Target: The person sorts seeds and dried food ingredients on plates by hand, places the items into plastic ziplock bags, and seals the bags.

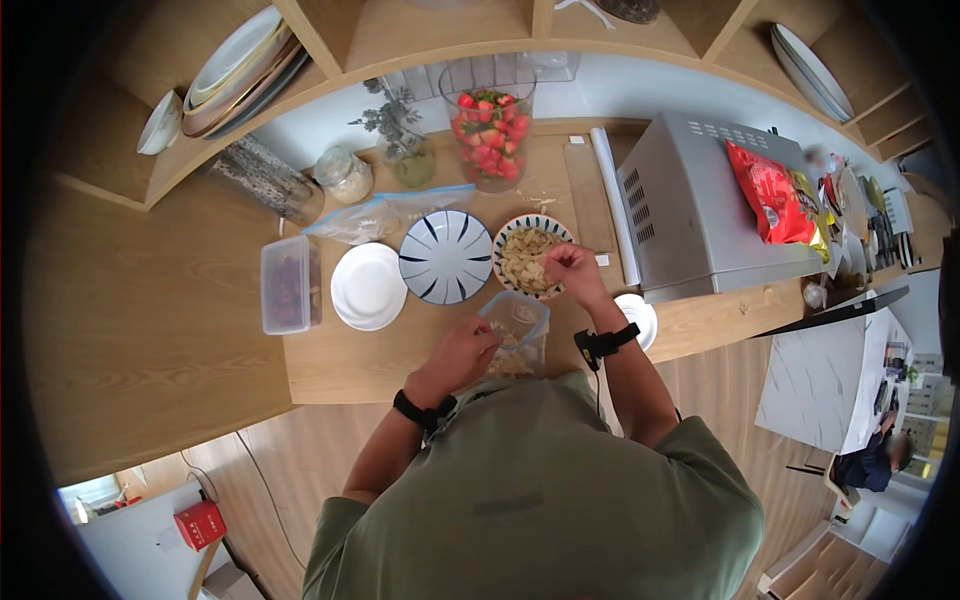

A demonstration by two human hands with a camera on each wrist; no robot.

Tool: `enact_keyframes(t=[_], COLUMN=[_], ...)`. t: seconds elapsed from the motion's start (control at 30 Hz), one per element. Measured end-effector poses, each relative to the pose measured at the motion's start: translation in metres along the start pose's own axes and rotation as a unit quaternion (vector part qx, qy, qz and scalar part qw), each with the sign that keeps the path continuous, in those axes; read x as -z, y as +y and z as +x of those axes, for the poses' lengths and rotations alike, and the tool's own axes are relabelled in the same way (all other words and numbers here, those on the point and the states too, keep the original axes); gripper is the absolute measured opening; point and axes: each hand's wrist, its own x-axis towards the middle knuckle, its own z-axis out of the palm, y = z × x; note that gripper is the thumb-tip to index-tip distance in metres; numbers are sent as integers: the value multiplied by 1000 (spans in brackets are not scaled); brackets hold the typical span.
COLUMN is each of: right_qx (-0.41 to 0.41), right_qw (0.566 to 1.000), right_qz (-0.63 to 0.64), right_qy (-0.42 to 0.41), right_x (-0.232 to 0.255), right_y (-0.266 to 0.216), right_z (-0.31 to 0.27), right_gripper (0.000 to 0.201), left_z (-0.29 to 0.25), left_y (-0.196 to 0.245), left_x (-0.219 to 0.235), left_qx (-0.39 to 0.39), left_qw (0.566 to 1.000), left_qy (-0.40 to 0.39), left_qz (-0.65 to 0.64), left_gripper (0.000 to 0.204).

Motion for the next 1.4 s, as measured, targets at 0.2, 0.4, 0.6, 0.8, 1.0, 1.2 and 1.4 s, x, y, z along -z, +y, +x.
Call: enact_keyframes(t=[0.2,0.4,0.6,0.8,1.0,1.2,1.4], right_qx=[106,105,137,105,127,149,153], right_qw=[956,900,913,846,852,868,917], right_qz=[-203,-314,-384,-523,-508,-474,-366], right_qy=[-183,-284,-23,-1,1,9,44], right_x=[-29,-34,-3,0,-5,-1,-4], right_y=[-47,-66,-8,18,23,25,12], right_z=[-36,-42,7,24,25,29,20], right_gripper=[6,10,31,62,40,7,7], left_z=[5,3,0,1,1,3,4], left_y=[2,1,3,-3,-5,-3,-2], left_x=[1,3,4,1,2,2,3], left_qx=[-8,-5,9,-8,-7,-9,-16], left_qw=[1000,1000,1000,1000,1000,1000,1000], left_qy=[-3,-5,-11,0,-2,-10,-9], left_qz=[4,11,8,11,11,10,12], left_gripper=[13,11,10,10,11,10,10])
